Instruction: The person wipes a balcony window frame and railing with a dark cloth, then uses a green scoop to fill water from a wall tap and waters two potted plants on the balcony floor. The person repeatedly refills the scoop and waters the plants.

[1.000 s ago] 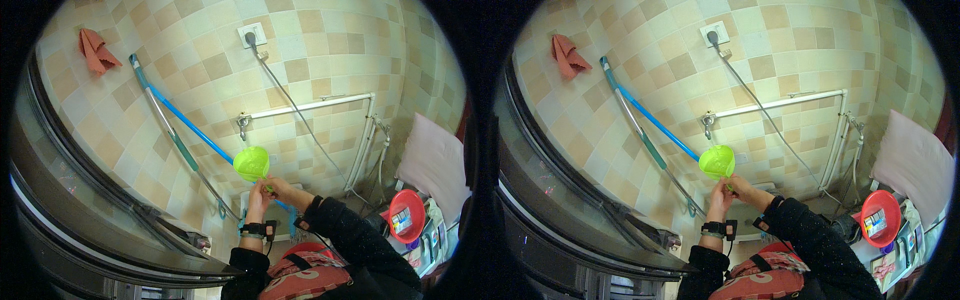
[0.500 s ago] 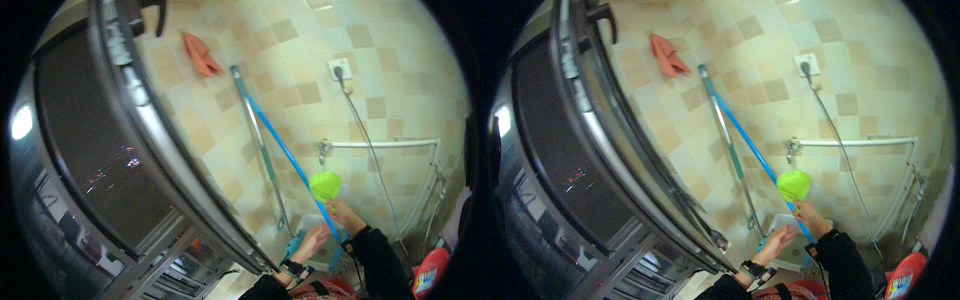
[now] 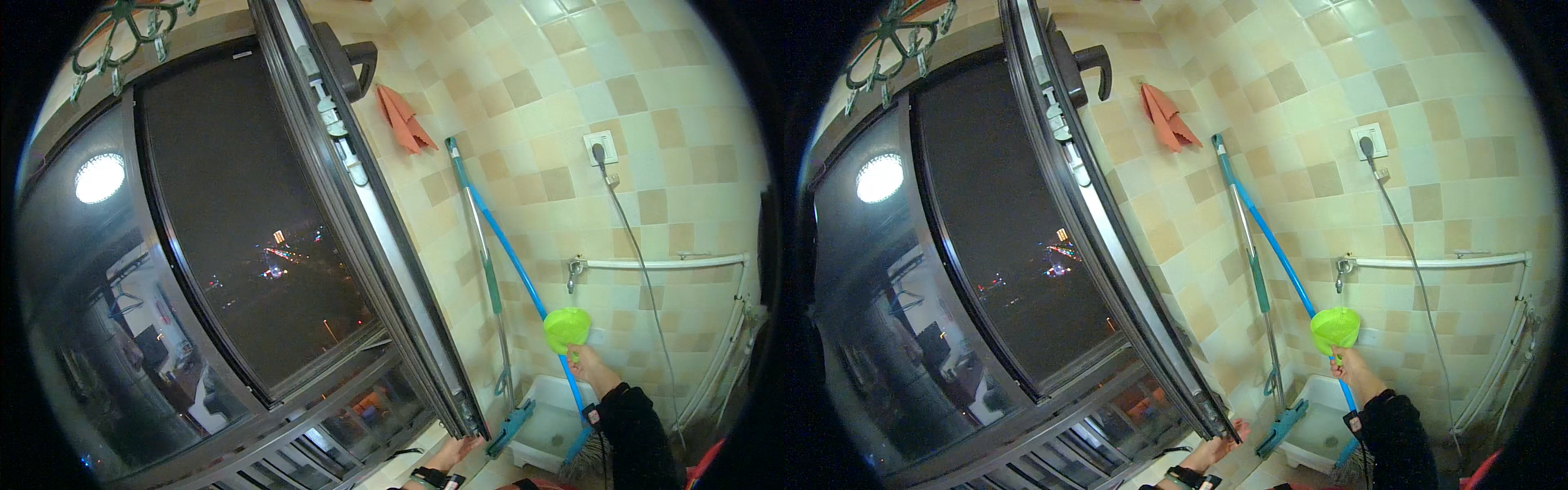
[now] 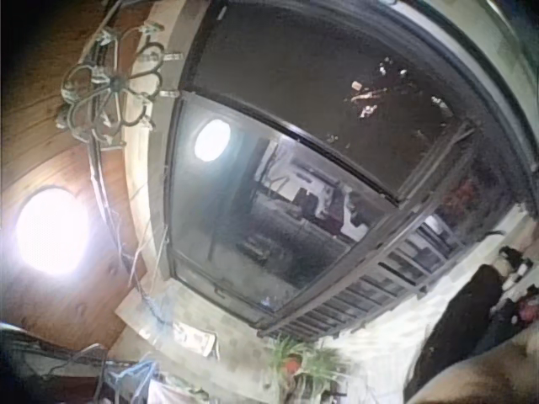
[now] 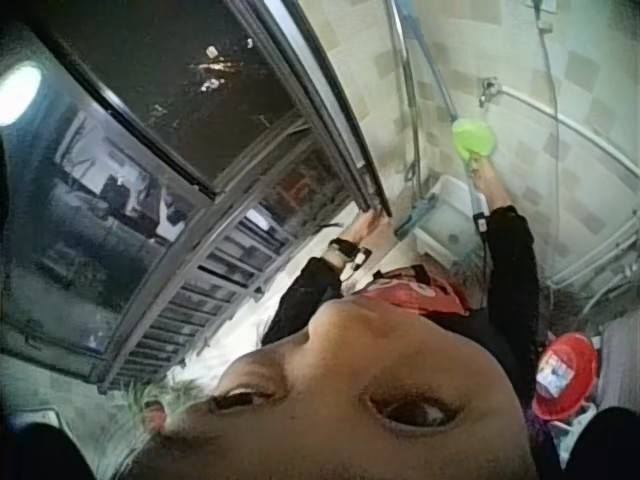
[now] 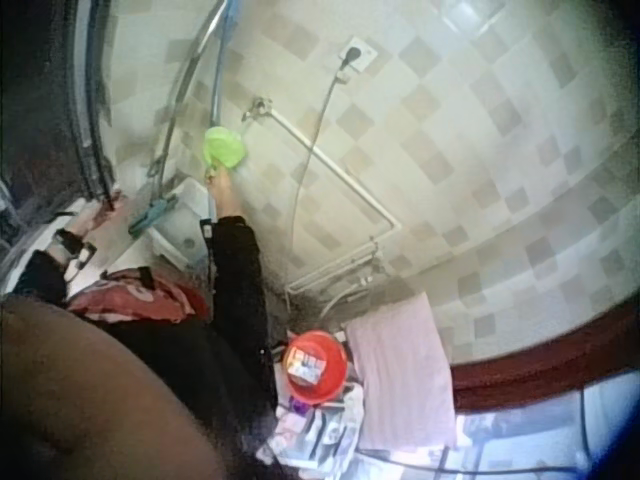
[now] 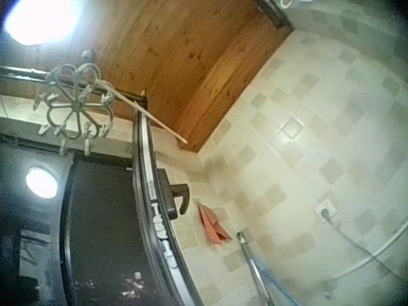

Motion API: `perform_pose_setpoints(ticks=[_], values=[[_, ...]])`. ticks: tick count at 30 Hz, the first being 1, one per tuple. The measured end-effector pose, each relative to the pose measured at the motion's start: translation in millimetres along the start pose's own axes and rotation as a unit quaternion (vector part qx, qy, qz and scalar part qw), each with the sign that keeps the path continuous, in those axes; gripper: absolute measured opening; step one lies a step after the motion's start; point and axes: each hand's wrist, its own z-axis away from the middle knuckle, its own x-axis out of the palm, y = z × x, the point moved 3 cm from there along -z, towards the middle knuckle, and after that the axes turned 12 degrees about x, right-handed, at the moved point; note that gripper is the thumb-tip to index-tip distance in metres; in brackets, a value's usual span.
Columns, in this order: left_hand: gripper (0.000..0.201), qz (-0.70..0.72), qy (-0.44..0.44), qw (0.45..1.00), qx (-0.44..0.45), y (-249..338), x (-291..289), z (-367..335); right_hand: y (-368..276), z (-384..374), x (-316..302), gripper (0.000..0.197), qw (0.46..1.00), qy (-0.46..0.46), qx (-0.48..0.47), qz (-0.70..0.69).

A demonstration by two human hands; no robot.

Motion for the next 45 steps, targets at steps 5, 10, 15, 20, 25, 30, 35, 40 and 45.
perform_pose_setpoints(ticks=[5,10,15,20,25,30,35,40,45], values=[[0.02,-0.048,0.163,0.985,0.032,74,-32,20,-6,-9,-1,0.018,1.0,-0.019,-0.002,0.001],[0.022,-0.046,0.114,0.975,0.183,193,-6,53,-13,-16,-2,0.017,0.999,-0.031,-0.029,-0.008],[0.023,-0.111,0.071,0.925,0.355,327,69,85,-18,-18,-7,0.016,0.999,-0.026,-0.03,0.014],[0.034,-0.208,-0.002,0.846,0.491,441,179,117,-21,-21,-13,0.017,1.0,0.014,-0.008,0.018],[0.053,-0.355,-0.036,0.738,0.573,494,293,132,-19,-24,-17,0.015,1.0,0.013,-0.005,0.015],[0.089,-0.49,0.006,0.56,0.669,500,371,134,-19,-25,-21,0.015,1.0,0.001,0.02,0.013],[0.097,-0.553,0.038,0.542,0.632,501,400,126,-20,-20,-25,0.016,1.0,-0.011,0.025,0.008],[0.1,-0.629,0.116,0.426,0.64,492,405,119,-19,-15,-31,0.017,1.0,0.015,0.026,0.01],[0.097,-0.635,0.144,0.394,0.649,487,409,115,-17,-15,-42,0.018,0.999,0.025,0.026,0.009]])
